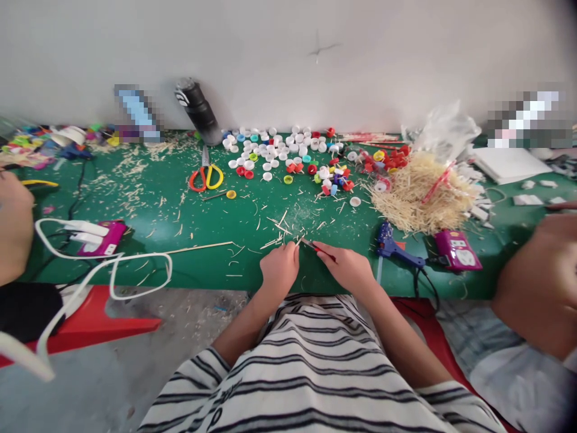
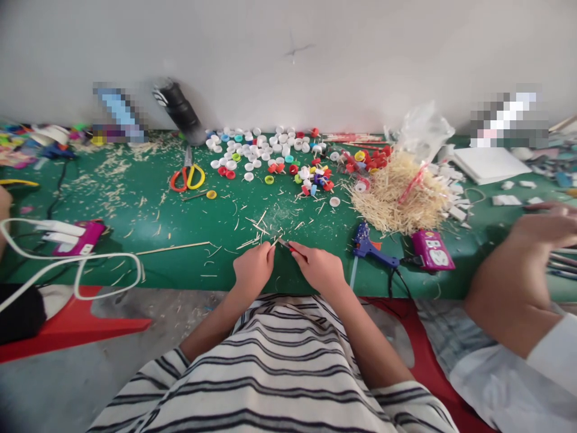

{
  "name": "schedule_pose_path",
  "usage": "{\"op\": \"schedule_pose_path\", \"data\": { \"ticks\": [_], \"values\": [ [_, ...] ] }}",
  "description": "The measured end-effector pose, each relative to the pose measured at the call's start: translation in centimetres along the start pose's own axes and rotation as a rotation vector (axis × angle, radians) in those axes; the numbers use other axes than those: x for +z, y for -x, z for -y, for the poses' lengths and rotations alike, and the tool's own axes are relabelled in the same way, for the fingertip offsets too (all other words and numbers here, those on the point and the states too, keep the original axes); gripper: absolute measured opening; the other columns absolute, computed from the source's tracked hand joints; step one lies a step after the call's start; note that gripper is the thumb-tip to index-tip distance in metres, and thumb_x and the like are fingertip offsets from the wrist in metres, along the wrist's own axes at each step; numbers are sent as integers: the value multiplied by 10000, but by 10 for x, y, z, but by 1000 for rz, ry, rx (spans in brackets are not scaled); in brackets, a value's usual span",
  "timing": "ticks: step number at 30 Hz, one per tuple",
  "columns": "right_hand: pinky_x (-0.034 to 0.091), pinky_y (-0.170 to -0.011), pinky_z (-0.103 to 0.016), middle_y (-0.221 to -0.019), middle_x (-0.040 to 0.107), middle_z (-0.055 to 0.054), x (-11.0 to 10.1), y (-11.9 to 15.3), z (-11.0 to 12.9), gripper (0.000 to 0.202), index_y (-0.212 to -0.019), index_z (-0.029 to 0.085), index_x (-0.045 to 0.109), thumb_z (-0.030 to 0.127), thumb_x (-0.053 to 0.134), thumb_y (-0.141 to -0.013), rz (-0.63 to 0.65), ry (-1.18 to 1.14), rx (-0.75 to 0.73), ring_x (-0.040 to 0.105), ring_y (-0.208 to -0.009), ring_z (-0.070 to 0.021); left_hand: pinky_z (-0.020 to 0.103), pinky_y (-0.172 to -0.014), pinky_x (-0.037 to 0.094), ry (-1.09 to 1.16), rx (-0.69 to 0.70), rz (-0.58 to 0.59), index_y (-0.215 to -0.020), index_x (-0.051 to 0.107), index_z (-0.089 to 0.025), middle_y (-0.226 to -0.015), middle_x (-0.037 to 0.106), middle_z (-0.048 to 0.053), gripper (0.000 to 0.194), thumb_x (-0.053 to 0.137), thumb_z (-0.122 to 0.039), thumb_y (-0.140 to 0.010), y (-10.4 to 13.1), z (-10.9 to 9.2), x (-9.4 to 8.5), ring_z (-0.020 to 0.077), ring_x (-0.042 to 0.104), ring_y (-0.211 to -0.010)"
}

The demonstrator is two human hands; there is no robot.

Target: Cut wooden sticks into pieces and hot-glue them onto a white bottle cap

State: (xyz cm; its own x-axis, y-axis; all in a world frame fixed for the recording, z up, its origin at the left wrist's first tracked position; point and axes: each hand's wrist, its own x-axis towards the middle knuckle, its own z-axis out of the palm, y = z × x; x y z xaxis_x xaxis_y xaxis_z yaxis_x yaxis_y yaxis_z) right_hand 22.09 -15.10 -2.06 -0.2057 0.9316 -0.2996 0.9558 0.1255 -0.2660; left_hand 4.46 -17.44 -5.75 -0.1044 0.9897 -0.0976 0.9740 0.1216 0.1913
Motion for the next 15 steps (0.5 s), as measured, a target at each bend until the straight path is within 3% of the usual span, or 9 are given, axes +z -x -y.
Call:
{"op": "schedule_pose_path", "data": {
  "ticks": [6, 15],
  "values": [
    [496, -709, -296, -1124, 784, 24, -1, -1, -1, 436, -1412, 493, 584, 546, 371, -1035, 1, -20, 0, 735, -947, -237, 261, -593, 341, 12, 22, 15, -994, 631, -239, -881, 729, 51, 378, 297, -402, -1061, -5, 0, -2, 198, 694, -803],
    [497, -693, -301, -1147, 779, 33, -10, -27, -2, 436, -1401, 502, 588, 556, 370, -1028, -43, 14, 14, 735, -960, -242, 283, -664, 462, -4, 70, 7, -1018, 628, -204, -876, 733, 90, 379, 290, -369, -1058, -38, -8, -6, 246, 732, -830]
  ]
}}
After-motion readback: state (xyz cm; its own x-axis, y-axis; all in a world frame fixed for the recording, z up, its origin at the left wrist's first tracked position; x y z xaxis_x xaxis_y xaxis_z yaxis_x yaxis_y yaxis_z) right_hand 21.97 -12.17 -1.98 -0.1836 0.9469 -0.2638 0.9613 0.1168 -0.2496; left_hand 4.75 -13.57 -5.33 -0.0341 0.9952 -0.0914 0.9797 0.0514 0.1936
